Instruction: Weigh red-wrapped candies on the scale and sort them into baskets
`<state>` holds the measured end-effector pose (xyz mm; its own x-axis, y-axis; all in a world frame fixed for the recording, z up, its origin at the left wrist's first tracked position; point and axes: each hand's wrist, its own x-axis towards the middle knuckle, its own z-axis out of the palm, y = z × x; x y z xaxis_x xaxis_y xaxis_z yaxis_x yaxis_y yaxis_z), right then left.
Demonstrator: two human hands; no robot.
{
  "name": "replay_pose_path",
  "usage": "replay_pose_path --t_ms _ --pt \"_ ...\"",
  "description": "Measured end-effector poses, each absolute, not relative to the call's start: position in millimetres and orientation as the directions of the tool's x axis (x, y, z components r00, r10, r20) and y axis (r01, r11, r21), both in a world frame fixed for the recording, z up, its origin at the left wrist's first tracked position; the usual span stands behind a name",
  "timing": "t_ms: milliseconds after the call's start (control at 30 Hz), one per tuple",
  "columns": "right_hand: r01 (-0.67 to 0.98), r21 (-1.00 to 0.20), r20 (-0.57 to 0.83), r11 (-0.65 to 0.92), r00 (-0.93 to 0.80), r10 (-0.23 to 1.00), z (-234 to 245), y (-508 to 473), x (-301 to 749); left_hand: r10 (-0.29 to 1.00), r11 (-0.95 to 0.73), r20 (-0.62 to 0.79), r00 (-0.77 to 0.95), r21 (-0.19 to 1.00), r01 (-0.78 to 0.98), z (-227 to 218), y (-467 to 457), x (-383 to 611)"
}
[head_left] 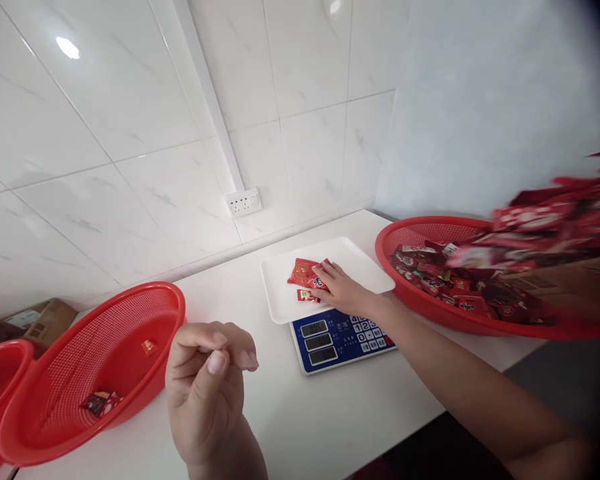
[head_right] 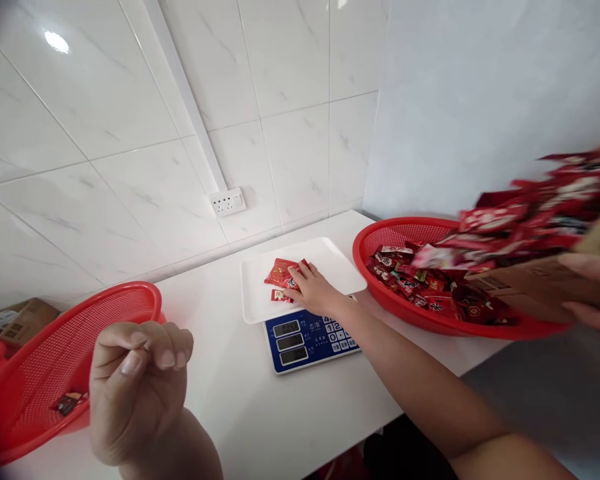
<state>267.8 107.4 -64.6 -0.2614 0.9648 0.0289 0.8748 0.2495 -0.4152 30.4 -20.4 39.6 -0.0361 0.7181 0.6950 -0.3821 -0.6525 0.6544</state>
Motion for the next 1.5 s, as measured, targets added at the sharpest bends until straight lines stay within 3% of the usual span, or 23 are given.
replay_pose_path --t_ms 167,333,400,567,700,833,933,1000,1033,1100,1167,1200,1333,1500 --pt "0.849 -0.453 0.090 0.272 -0.260 0.961 -54 99 268 0.716 -0.658 0.698 -0.036 0.656 -0.371 40 -20 28" --pt "0.696 -0.616 0.436 0.370 -0.090 0.895 -58 50 298 0.720 -0.653 0.693 -0.033 0.660 -0.371 39 -20 26" --pt "0.656 -0.653 0.488 0.379 -0.018 0.873 -71 26 307 0.730 -0.645 0.682 -0.035 0.671 -0.366 39 -19 27" --pt "0.585 -0.726 0.282 0.362 -0.226 0.932 -118 -28 302 0.781 -0.598 0.622 -0.053 0.721 -0.350 37 -15 37" --pt "0.578 -0.696 0.170 0.426 -0.444 0.880 -144 -46 281 0.806 -0.573 0.591 -0.042 0.759 -0.310 34 -13 49" --pt "0.573 -0.730 0.128 0.373 -0.423 0.897 -147 -45 275 0.839 -0.541 0.539 -0.072 0.813 -0.216 26 -13 51" --pt "0.512 -0.797 0.111 0.321 -0.398 0.910 -146 -42 279 0.870 -0.467 0.462 -0.170 0.884 0.014 10 -8 39" --pt "0.484 -0.821 0.107 0.304 -0.392 0.914 -147 -41 281 0.876 -0.312 0.410 -0.254 0.884 0.349 -5 -2 24" --pt "0.474 -0.831 0.098 0.291 -0.390 0.916 -148 -40 281 0.869 -0.206 0.405 -0.284 0.818 0.537 -14 2 16" --pt "0.460 -0.851 0.073 0.255 -0.376 0.924 -149 -40 281 0.838 -0.042 0.476 -0.267 0.543 0.839 -35 7 -5" --pt "0.449 -0.867 0.046 0.217 -0.361 0.932 -149 -39 281 0.830 0.048 0.525 -0.186 0.266 0.963 -55 8 -28" --pt "0.444 -0.874 0.032 0.200 -0.357 0.933 -149 -39 281 0.837 0.134 0.506 -0.209 0.181 0.974 -64 7 -40" --pt "0.424 -0.893 -0.021 0.152 -0.377 0.926 -151 -38 283 0.868 0.277 0.430 -0.249 -0.001 0.961 -86 -4 -78" --pt "0.402 -0.905 -0.035 0.144 -0.406 0.913 -157 -39 284 0.876 0.295 0.415 -0.247 -0.056 0.954 -86 -4 -98"
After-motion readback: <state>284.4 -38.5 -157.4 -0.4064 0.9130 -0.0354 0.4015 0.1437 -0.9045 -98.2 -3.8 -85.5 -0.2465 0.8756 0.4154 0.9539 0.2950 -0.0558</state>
